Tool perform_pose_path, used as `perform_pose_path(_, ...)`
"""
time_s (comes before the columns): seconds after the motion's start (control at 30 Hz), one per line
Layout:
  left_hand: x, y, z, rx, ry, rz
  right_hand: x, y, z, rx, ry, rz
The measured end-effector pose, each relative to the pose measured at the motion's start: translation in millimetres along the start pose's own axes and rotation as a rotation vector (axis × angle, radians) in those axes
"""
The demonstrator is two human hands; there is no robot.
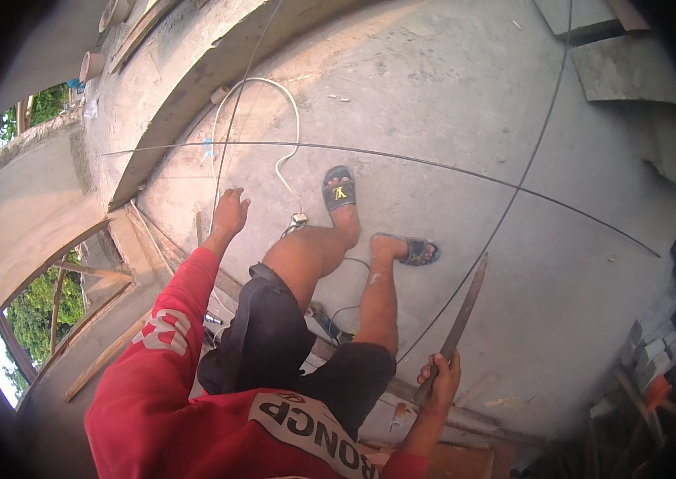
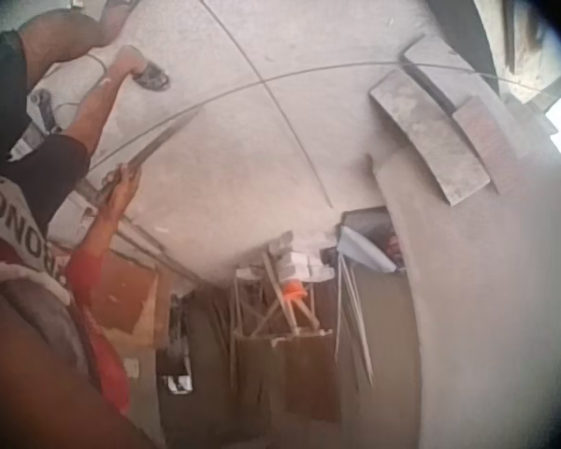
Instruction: The person measures and cuts metal rods using a file and a hammer on a construction site. They repeatedly position the rods, file them, and strike them to break them into shorter pieces, then place the cut pieces on the floor.
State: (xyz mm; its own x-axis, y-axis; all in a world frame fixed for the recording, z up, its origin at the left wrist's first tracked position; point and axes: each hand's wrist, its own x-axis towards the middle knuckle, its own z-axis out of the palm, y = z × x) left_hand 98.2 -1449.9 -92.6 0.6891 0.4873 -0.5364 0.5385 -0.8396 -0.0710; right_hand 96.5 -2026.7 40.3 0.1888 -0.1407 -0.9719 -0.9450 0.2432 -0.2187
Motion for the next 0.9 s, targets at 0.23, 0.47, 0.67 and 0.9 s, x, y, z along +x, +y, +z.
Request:
perform_pose_path(0.23, 114, -39, -35, 0.102, -0.01, 0.38, -47, -15, 91, -0.207, -0.092, 0.107)
perform_pose_path(0.47, 247, -87, -17, 0.324, -0.564, 0.643, -98, 13, 273, 0.004, -0.09, 0.193)
perform_pose_path(0.67, 286, -124, 3, 0.224, -0.573, 0.877, -118, 28, 415, 0.105, -0.077, 0.2)
perform_pose_path(0.9, 265, -140, 27, 0.125, -0.376, 0.866, -121, 34, 495, 0.121, -0.061, 0.153)
